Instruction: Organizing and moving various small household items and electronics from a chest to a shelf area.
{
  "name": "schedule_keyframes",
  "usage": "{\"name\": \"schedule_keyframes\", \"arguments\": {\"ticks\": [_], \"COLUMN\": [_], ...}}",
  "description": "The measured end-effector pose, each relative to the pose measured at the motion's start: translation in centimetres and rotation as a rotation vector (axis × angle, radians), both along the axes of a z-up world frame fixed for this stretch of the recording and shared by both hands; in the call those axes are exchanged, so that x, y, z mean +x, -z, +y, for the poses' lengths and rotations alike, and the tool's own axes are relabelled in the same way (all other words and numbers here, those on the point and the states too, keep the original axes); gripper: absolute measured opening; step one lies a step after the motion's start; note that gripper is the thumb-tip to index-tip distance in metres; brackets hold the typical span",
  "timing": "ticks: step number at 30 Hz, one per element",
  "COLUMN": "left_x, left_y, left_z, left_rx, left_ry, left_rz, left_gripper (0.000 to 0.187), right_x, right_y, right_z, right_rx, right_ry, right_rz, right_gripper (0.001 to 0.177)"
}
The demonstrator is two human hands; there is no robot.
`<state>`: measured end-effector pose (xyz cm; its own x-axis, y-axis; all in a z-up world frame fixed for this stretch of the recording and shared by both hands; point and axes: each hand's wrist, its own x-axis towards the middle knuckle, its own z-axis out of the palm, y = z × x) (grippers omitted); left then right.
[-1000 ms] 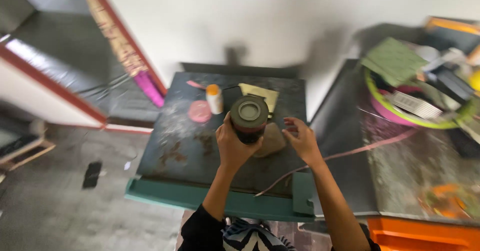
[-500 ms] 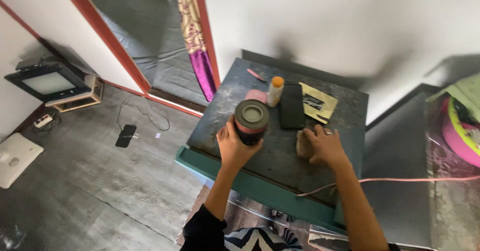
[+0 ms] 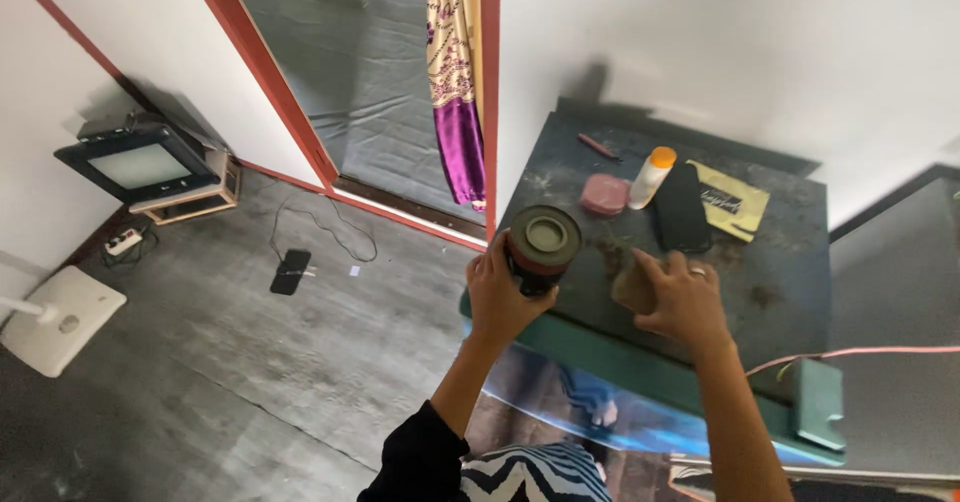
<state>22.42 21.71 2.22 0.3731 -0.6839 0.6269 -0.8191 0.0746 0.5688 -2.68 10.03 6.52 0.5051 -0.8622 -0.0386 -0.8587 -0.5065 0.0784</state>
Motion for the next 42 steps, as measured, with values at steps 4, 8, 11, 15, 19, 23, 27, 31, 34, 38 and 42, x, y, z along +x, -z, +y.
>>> {"name": "schedule_keyframes", "arguments": {"ticks": [4,8,11,15,19,23,27,31,34,38,42], "left_x": [4.3,9.2,13.5,18.9,23.6,29.3,34.9,40.3,44.9,50.0,55.8], "left_y": [-0.8,-0.6,-0.2,-0.1,1.0,1.7,3.0,3.2,2.6,3.8,5.5], "left_z": [3.1,6.5,9.1,12.0,12.0,9.9,5.4,-0.8,-5.4,-10.5,-15.5], "left_rx": [-0.003,0.011,-0.038,-0.052,-0.044,0.009,-0.019,-0.005,-0.001,0.012,0.063], "left_ry": [-0.019,-0.215,-0.378,-0.557,-0.675,-0.728,-0.729,-0.736,-0.730,-0.732,-0.678], "left_rz": [0.055,0.069,0.074,0.044,0.038,0.104,0.052,0.025,0.033,0.046,0.076], "left_gripper": [0.105,0.103,0.101,0.103,0.103,0.103,0.103,0.104,0.104,0.103,0.104], "right_x": [8.0,15.9,22.2,30.5,37.7,45.1,50.9,57.3,61.4,65.3,69.7], "right_y": [-2.1,-2.0,-1.5,0.9,3.6,5.6,6.7,5.7,5.2,5.8,6.3], "right_z": [4.1,6.4,7.4,7.9,8.3,5.8,1.1,-3.6,-7.3,-12.4,-17.5], "right_rx": [-0.044,-0.060,-0.038,-0.020,-0.005,-0.038,-0.047,-0.018,0.009,0.041,0.029], "right_ry": [-0.123,-0.276,-0.335,-0.343,-0.349,-0.282,-0.208,-0.171,-0.151,-0.142,-0.111], "right_rz": [-0.129,-0.260,-0.332,-0.404,-0.511,-0.578,-0.601,-0.641,-0.662,-0.636,-0.591], "right_gripper": [0.105,0.103,0.102,0.099,0.095,0.093,0.092,0.092,0.092,0.091,0.090]}}
